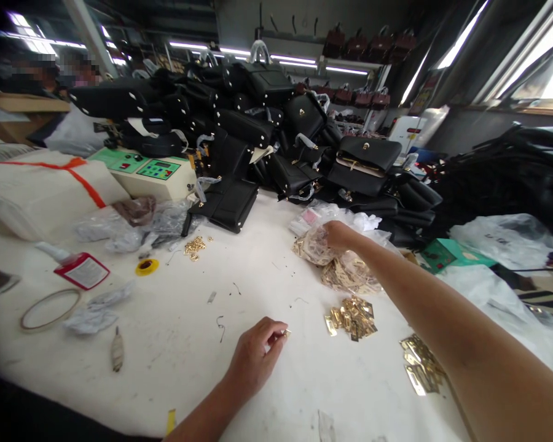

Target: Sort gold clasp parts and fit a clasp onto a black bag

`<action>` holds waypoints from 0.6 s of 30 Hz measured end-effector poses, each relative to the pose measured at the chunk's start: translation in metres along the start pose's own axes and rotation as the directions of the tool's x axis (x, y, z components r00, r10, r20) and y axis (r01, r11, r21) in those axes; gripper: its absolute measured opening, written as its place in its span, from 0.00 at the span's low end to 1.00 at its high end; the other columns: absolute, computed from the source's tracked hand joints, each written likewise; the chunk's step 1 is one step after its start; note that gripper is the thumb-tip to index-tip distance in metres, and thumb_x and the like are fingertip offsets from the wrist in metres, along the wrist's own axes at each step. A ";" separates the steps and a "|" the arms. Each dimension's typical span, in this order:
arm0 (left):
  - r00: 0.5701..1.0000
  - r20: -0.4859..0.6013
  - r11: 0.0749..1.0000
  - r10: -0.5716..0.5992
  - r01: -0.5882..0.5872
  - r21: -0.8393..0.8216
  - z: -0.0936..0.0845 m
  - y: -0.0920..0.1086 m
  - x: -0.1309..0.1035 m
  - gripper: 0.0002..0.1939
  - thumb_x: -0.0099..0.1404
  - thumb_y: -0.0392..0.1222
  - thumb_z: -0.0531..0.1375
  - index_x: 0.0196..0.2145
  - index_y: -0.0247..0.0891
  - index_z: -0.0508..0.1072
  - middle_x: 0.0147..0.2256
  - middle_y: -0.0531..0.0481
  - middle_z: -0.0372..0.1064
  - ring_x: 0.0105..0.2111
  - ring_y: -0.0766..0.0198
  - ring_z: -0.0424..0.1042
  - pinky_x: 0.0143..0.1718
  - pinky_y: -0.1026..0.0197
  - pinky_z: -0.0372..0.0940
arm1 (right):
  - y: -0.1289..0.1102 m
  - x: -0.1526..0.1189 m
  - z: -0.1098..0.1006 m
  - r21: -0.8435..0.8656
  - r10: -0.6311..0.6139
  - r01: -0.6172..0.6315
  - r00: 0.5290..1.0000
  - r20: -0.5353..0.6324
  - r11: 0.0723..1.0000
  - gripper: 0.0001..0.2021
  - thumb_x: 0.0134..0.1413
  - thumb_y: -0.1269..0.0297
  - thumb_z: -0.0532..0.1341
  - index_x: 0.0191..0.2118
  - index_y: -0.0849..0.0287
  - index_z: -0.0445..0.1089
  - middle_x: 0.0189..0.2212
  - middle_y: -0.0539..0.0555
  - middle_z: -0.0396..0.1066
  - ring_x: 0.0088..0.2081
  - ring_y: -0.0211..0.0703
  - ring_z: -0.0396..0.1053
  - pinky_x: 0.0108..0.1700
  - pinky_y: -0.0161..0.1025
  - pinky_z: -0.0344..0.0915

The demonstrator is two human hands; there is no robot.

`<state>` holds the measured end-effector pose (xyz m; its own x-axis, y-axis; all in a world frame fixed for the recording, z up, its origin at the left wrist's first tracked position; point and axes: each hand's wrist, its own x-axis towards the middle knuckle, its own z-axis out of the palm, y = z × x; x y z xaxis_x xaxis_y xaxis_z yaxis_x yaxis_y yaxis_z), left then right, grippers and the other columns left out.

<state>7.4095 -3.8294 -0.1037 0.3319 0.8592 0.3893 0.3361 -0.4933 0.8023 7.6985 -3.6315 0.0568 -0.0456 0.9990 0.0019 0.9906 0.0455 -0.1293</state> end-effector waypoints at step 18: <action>0.985 -0.169 0.997 0.040 -0.029 0.067 0.004 -0.003 -0.003 0.08 0.68 0.36 0.59 0.44 0.39 0.75 0.36 0.52 0.72 0.35 0.67 0.70 0.42 0.62 0.65 | -0.041 -0.166 0.004 0.774 -0.108 -0.048 0.983 0.149 0.632 0.22 0.49 0.50 0.72 0.39 0.65 0.73 0.32 0.58 0.74 0.32 0.42 0.73 0.33 0.37 0.74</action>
<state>7.4114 -3.8308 -0.1092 0.1916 0.8494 0.4918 0.3843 -0.5260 0.7587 7.6647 -3.7994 0.0576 -0.1716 0.9763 -0.1319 0.5280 -0.0219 -0.8489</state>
